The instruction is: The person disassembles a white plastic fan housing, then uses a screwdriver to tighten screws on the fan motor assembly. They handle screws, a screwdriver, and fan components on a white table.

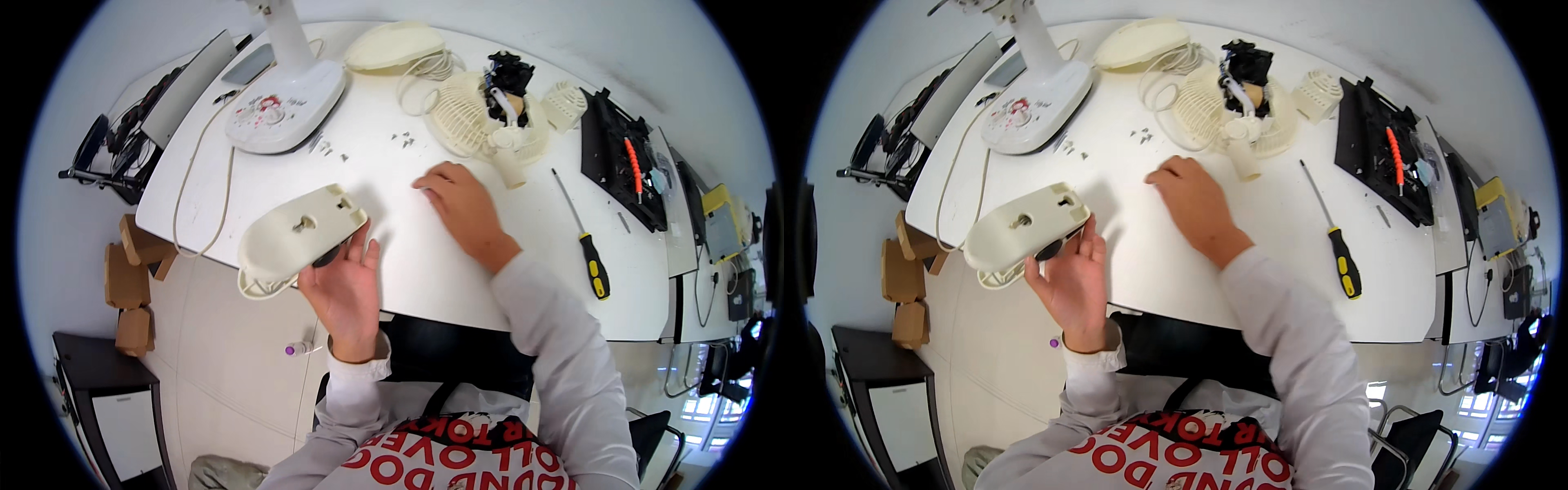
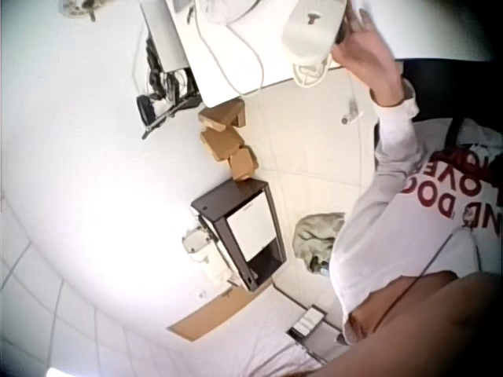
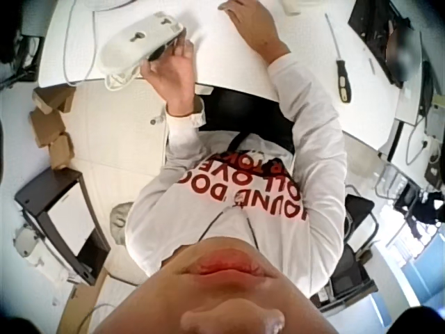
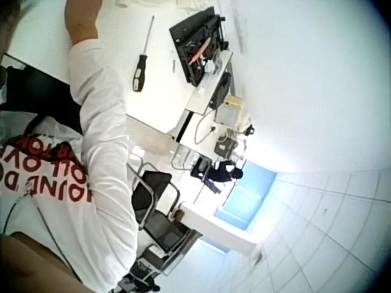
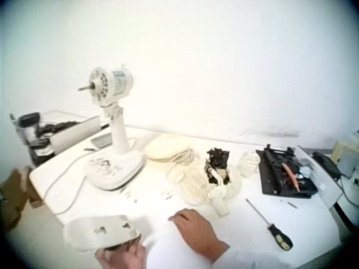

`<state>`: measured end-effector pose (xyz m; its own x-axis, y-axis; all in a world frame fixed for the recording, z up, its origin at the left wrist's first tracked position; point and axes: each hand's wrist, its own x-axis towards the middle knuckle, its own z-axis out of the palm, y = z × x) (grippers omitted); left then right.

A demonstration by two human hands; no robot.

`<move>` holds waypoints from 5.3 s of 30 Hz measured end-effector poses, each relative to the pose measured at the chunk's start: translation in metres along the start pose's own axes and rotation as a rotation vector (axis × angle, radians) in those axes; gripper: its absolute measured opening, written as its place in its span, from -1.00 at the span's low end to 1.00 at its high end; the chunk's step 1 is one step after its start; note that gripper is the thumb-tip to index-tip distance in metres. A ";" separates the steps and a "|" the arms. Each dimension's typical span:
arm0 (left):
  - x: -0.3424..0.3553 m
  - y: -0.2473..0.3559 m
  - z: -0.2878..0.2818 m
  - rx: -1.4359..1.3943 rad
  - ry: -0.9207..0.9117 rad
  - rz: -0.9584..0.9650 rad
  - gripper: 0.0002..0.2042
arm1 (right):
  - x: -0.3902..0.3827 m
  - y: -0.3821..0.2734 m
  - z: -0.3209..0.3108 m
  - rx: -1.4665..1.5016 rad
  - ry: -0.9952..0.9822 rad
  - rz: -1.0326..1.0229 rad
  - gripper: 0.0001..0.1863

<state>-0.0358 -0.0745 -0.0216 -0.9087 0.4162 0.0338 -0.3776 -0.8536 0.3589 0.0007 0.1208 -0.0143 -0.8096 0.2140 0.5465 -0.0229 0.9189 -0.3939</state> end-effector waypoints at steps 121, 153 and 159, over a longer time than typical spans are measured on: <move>-0.034 -0.121 0.106 1.465 -0.959 0.261 0.00 | -0.130 -0.005 -0.084 1.839 0.839 0.350 -0.20; -0.031 -0.134 0.083 1.058 -0.916 0.292 0.05 | -0.117 -0.016 -0.103 1.643 0.531 0.555 -0.24; -0.032 -0.134 0.080 1.006 -0.897 0.266 0.03 | -0.116 -0.017 -0.101 1.572 0.519 0.571 -0.19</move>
<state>0.0580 0.0512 0.0035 -0.3618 0.6636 0.6548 0.4286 -0.5054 0.7489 0.1538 0.1134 0.0036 -0.6700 0.7306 0.1317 -0.5774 -0.4014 -0.7110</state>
